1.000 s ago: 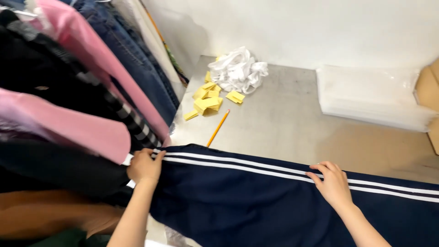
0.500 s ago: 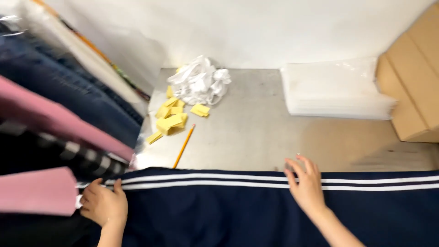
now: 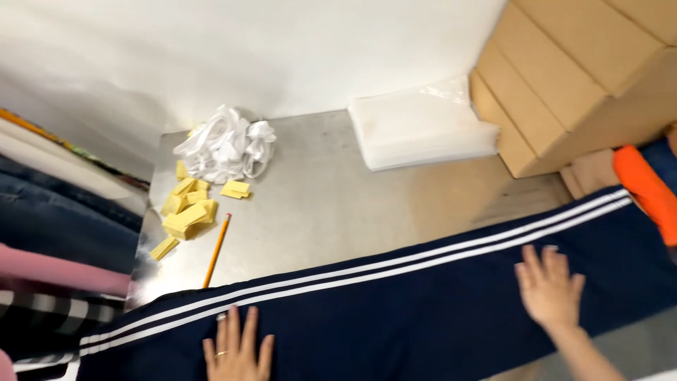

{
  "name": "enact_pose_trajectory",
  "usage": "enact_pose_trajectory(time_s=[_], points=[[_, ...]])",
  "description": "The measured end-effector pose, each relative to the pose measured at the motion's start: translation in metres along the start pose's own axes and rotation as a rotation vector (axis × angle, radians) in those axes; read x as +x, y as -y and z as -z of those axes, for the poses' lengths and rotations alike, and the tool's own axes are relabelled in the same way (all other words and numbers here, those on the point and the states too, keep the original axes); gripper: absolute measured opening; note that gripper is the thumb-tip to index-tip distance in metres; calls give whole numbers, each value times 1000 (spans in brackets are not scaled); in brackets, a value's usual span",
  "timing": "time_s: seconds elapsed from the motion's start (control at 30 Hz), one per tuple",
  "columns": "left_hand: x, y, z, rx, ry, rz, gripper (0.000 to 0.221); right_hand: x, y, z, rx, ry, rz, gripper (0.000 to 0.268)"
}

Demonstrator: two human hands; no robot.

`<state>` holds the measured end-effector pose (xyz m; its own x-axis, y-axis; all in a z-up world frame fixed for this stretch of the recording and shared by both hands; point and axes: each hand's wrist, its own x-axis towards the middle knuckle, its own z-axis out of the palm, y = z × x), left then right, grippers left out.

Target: Removing various clothing items from hangers, folding them neatly on a metal table, and stacking the folded garments.

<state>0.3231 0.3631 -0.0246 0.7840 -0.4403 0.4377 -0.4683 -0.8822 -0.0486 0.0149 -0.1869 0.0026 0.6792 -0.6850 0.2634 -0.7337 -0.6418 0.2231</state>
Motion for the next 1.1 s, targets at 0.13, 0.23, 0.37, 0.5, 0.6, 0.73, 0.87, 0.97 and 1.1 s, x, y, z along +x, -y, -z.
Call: enact_pose_trajectory(time_s=[0.13, 0.23, 0.37, 0.5, 0.6, 0.73, 0.87, 0.97, 1.1], points=[[-8, -9, -11, -23, 6, 160, 75, -5, -23, 15, 124, 224, -327, 72], [-4, -81, 10, -119, 44, 84, 86, -24, 56, 56, 99, -119, 15, 66], [-36, -224, 14, -224, -202, -427, 95, -79, 162, 85, 547, 10, 579, 66], [-30, -299, 20, -393, -342, -358, 60, -72, 117, 34, 624, 0, 680, 56], [-33, -306, -33, -247, -479, -320, 43, -26, 6, 0, 572, -99, 496, 61], [-60, -300, -46, -146, -245, -211, 54, 7, -162, -39, 412, 76, 156, 57], [-59, -305, -34, -83, -163, -137, 60, 15, -202, -60, 344, 55, 134, 65], [-50, -300, 6, -150, -187, -203, 61, 12, -184, -83, 246, -178, 34, 59], [-48, -291, 29, -186, -51, -181, 89, 9, -144, -113, 87, -269, -82, 53]])
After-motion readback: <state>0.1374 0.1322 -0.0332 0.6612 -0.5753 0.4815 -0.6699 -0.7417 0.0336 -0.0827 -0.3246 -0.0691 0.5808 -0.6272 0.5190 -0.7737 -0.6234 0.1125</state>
